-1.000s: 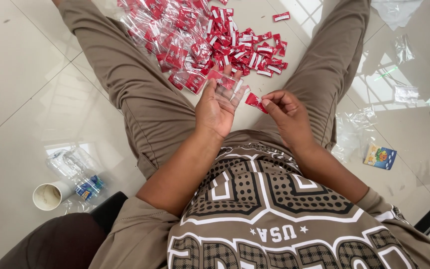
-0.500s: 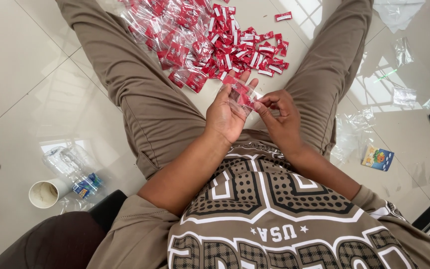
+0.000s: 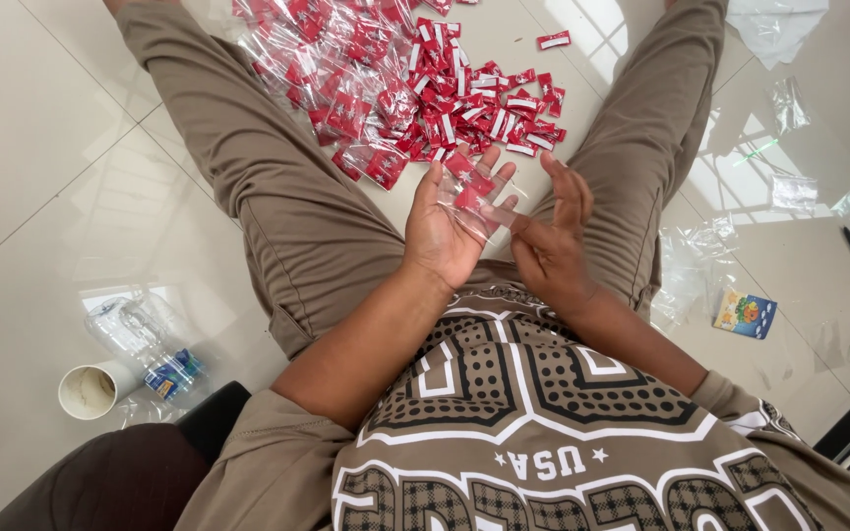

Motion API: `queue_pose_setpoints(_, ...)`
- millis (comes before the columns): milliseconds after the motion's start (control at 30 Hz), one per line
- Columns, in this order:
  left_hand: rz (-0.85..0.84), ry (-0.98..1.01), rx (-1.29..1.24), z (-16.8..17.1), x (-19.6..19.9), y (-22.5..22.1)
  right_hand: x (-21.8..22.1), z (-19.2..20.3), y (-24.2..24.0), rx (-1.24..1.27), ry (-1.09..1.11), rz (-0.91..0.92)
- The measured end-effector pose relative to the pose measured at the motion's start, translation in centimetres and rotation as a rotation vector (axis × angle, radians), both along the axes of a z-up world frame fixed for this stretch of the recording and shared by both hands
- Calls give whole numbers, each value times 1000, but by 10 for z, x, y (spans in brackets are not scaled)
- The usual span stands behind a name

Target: The person picks up small red packets by hand and places them inside a clear plastic bag while sitting on the floor.

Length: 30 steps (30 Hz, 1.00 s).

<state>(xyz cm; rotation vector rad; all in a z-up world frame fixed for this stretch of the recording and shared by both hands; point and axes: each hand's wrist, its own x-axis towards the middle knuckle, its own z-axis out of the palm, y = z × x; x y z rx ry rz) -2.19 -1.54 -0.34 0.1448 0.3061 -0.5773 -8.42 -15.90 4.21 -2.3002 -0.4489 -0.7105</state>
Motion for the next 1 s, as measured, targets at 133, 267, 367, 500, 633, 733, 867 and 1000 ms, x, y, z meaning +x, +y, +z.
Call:
queue_pose_setpoints(133,-33,-4,-3,5,-3,0,-4,-13,-1,-78,35,-25)
queue_pose_setpoints(267,-56,-14,1,12,-9,-3,-7,-17,0,-195,17,-82)
queue_pose_setpoints(367,-65,-35,12,14,-13,-7,-6,-19,0,-243,4,-131)
queue_pose_setpoints(500,-88,-81,75,19,-16,-9,-7,-20,-2,-285,15,-160)
queue_pose_setpoints(633,-78,-74,96,18,-17,-7,-8,-20,-5,-290,16,-162)
queue_pose_setpoints(733,-73,-86,112,24,-16,-6,-9,-20,-8,-253,0,-141)
queue_pose_setpoints(867,-45,-88,124,27,-16,-5,-12,-24,-14,-250,26,-148)
queue_pose_setpoints(1000,-48,-86,100,27,-17,-7,-12,-17,-15,-241,54,-145)
